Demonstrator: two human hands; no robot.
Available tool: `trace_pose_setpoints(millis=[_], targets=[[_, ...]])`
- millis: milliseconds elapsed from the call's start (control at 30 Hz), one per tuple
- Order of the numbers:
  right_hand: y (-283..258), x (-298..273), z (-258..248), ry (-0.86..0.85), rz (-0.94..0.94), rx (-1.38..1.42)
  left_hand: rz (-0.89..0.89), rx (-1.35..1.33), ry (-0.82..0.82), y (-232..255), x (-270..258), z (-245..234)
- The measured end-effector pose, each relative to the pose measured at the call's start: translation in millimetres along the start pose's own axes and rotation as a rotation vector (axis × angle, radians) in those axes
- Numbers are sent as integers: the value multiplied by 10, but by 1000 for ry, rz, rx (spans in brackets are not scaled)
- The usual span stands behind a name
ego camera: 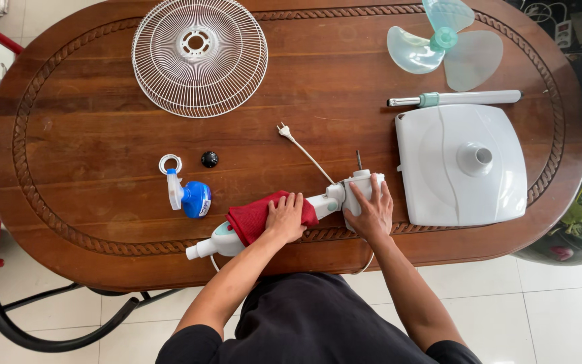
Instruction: The person wipes the disassembled parts of a white electric fan with a red cloth. They clean the motor housing, neck, and front grille while the fan blades and base remain on the table.
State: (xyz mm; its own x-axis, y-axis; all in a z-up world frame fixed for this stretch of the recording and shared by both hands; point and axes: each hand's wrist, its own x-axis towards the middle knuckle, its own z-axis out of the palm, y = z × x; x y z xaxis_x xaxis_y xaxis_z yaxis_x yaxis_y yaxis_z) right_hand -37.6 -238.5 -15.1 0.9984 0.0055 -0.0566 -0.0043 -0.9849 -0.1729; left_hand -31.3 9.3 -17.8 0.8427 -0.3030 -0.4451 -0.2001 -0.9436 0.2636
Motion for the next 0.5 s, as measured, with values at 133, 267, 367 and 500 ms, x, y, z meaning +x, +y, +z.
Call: trace_pose_setpoints(millis=[133,267,367,500], targets=[[9,2,15,17,-12,9,-54,8,-85,55,-3,-187],[7,7,16,6,1,13,-83,23,-57,97,28,-254],[10,-32,12,55,-28,51,-41,9,2,65,63,-210],[-23,-6,26,36,-5,29,-43,-94,-37,-133,154,-249]])
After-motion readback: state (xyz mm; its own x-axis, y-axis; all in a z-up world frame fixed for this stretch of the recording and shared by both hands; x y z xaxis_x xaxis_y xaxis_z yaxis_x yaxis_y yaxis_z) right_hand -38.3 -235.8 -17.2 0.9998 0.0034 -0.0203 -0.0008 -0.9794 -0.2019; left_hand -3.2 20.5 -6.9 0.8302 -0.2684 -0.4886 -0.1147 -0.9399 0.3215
